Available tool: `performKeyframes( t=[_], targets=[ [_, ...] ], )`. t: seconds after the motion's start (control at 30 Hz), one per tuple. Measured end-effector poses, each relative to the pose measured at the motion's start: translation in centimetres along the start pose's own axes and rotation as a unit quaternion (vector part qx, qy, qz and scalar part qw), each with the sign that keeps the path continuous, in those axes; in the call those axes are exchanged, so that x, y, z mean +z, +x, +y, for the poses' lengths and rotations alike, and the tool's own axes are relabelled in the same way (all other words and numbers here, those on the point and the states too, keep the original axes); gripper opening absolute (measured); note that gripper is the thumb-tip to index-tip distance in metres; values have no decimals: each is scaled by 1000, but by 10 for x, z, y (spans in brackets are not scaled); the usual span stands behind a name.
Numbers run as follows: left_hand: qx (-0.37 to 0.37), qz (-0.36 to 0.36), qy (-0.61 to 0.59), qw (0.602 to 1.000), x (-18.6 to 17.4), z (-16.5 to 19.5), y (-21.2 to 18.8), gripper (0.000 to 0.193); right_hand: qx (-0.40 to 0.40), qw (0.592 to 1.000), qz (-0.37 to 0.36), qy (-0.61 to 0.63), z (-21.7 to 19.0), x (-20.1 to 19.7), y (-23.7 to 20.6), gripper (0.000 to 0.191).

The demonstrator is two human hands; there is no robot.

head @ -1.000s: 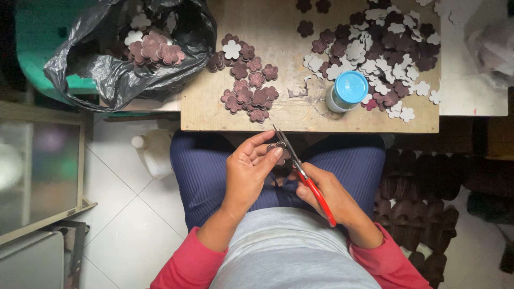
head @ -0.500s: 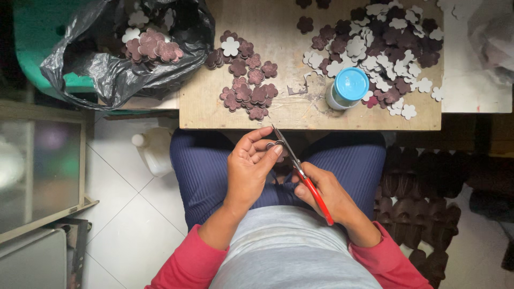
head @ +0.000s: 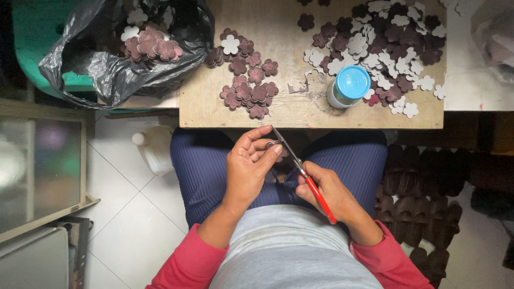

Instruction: The person sits on the floor and uses red-handled scissors to trim the edges of small flower-shaped craft pieces. They repeatedly pick up pieces, trim them, and place them into a black plastic bag. A small container with a blue lid is also handled briefly.

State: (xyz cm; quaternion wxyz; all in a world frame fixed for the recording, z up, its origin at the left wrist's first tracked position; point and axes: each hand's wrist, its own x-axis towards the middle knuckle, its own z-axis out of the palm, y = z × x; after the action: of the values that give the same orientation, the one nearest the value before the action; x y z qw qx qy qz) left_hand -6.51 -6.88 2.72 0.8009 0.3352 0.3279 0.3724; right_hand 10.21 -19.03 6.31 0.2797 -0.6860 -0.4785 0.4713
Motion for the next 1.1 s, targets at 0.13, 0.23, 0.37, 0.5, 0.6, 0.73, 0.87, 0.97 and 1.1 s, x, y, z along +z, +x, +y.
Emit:
performKeyframes(
  t=[0.13, 0.23, 0.37, 0.5, 0.6, 0.73, 0.87, 0.97, 1.1],
  targets=[
    [-5, -3, 29, 1000, -3, 0, 0, 45, 9, 1000, -2, -28, 7, -3, -1, 45],
    [-12, -1, 50, 999, -5, 1, 1, 46, 27, 998, -6, -48, 15, -6, -4, 46],
    [-10, 6, 35, 999, -4, 0, -1, 49, 92, 995, -4, 46, 25, -3, -2, 39],
    [10, 15, 24, 1000, -2, -2, 0, 48, 46, 995, 1, 88, 31, -3, -2, 39],
    [16, 18, 9, 1000, -1, -3, 3, 48, 26, 993, -12, 114, 32, -5, -1, 42],
    [22, 16, -3, 1000, 1, -6, 3, 50, 26, 995, -19, 99, 30, -5, -3, 45],
    [22, 21, -7, 1000, 3, -8, 4, 52, 5, 996, -28, 89, 27, -7, -3, 47],
    [23, 24, -24, 999, 4, -10, 5, 54, -3, 996, -29, 85, 23, -7, -2, 48],
    [20, 25, -40, 999, 7, -16, 5, 52, 0, 998, -34, 57, 17, -5, -3, 44]
  ],
)
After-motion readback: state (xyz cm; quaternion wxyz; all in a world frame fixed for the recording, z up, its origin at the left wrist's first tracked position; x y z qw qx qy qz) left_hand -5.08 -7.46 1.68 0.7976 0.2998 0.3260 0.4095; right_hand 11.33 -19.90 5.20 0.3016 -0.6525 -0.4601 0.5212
